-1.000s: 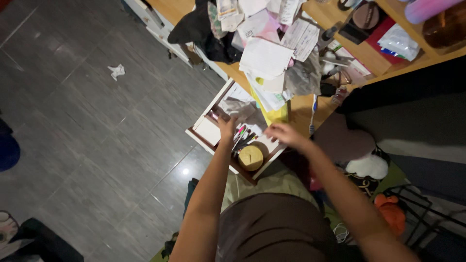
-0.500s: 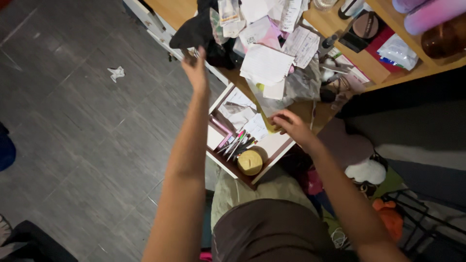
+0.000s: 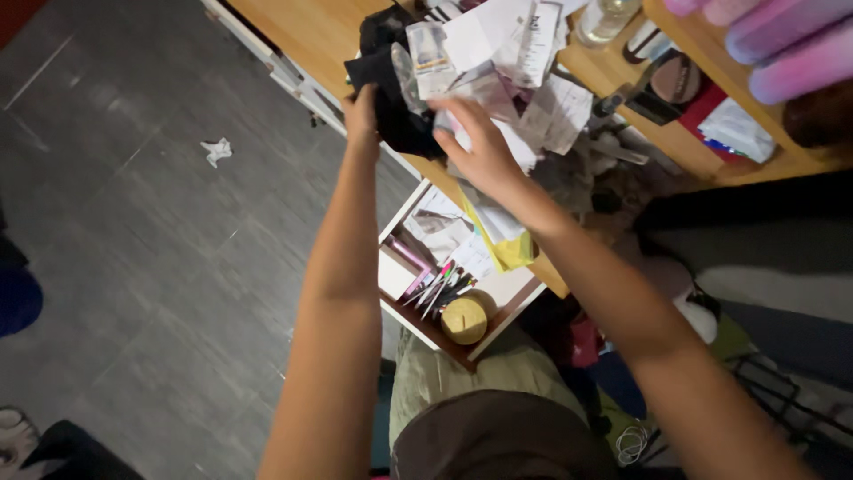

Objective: The person empties a cluttered drawer and reorganizes its contents. They remove papers, a black pouch, and other items, then place them back into the drawer in a more orderly manner.

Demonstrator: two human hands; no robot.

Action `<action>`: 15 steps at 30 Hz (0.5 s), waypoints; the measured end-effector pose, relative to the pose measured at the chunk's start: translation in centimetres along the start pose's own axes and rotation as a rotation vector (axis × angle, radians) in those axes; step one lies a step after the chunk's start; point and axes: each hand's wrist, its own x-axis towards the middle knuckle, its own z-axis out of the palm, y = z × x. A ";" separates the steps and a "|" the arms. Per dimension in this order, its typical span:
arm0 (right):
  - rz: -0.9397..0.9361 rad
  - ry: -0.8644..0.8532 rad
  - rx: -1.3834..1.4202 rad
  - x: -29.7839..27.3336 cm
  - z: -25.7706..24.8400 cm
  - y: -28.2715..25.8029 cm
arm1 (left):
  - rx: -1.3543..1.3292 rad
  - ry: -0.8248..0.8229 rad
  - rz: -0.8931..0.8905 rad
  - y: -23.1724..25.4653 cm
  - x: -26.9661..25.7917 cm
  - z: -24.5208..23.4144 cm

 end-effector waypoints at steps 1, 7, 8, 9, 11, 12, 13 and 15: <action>0.000 -0.042 -0.078 1.4 0.8 0.3 | 0.005 -0.029 0.072 -0.6 0.3 0.2; 0.016 -0.310 -0.588 5.1 4.9 3.8 | 0.169 -0.186 0.254 1.2 -2.1 -0.2; 0.029 -0.321 -0.629 5.2 5.0 4.5 | 0.205 -0.180 0.315 2.2 -3.1 -0.3; 0.042 -0.332 -0.671 5.1 5.0 5.2 | 0.221 -0.160 0.340 3.3 -4.0 -0.2; 0.071 -0.309 -0.700 4.7 4.7 6.1 | 0.254 -0.119 0.388 5.4 -6.0 0.0; 0.086 -0.298 -0.714 4.4 4.5 6.3 | 0.241 -0.132 0.434 6.4 -7.0 -0.2; 0.100 -0.285 -0.697 4.4 4.2 6.4 | 0.224 -0.146 0.484 7.4 -7.7 -0.1; 0.131 -0.259 -0.664 4.2 3.6 6.4 | 0.238 -0.155 0.558 9.5 -8.8 0.1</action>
